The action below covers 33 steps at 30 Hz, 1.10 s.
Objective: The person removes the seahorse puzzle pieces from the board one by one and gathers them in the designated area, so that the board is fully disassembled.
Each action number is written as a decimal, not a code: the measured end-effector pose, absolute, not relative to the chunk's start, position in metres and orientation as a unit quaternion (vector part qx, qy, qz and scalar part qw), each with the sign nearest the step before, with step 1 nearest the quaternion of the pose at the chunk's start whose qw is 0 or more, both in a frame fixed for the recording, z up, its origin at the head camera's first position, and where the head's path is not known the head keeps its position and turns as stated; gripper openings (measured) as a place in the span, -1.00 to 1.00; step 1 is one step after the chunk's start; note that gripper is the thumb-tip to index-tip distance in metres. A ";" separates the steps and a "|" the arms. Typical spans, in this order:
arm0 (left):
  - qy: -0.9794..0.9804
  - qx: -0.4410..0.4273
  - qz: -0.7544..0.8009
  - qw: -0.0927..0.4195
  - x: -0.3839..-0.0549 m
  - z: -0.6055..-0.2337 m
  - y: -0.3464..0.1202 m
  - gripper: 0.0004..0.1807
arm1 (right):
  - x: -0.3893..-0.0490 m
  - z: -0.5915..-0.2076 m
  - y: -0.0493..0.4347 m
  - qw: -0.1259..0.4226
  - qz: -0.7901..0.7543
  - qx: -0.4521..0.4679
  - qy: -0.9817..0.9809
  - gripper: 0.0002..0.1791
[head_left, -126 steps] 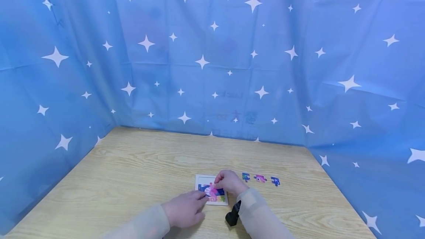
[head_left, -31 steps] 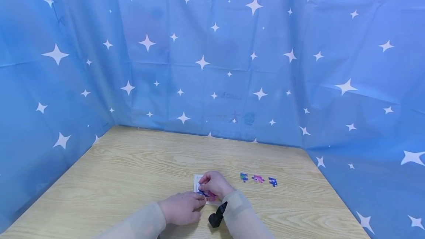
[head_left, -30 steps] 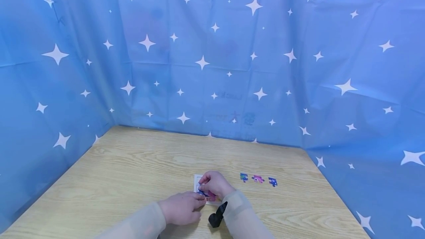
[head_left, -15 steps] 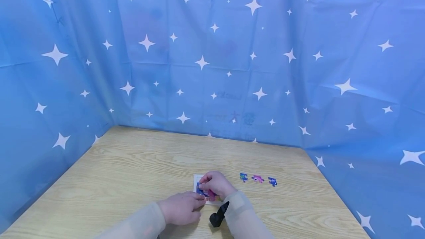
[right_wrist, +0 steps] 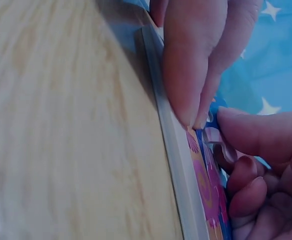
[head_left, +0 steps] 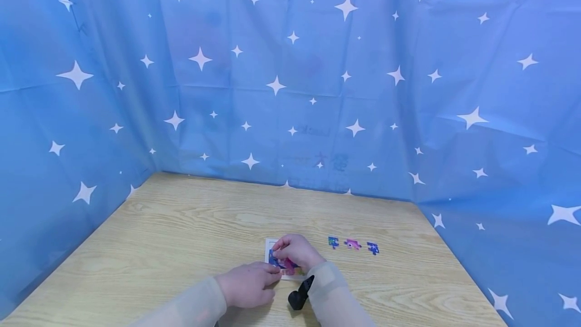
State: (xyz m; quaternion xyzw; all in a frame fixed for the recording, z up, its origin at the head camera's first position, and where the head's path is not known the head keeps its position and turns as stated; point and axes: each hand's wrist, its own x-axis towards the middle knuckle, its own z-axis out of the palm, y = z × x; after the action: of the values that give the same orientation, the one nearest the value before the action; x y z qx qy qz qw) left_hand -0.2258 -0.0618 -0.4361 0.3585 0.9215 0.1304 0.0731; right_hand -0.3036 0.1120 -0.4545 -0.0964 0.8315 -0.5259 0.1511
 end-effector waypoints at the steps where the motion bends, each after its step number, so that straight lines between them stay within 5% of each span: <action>1: 0.921 0.359 0.131 0.073 -0.226 -0.436 -0.062 -0.47 | -0.304 -0.454 0.112 0.152 -0.525 -0.095 0.832 -0.92; 33: 0.926 0.350 0.123 0.073 -0.226 -0.437 -0.061 -0.46 | -0.320 -0.446 0.145 0.182 -0.549 -0.113 0.808 -0.82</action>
State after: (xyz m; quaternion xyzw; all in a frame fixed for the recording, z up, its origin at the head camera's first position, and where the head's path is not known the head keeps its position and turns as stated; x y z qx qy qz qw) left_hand -0.2265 -0.0609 -0.4367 0.3496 0.9259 0.1229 0.0728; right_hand -0.3200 0.1449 -0.4461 -0.1132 0.8078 -0.5492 0.1815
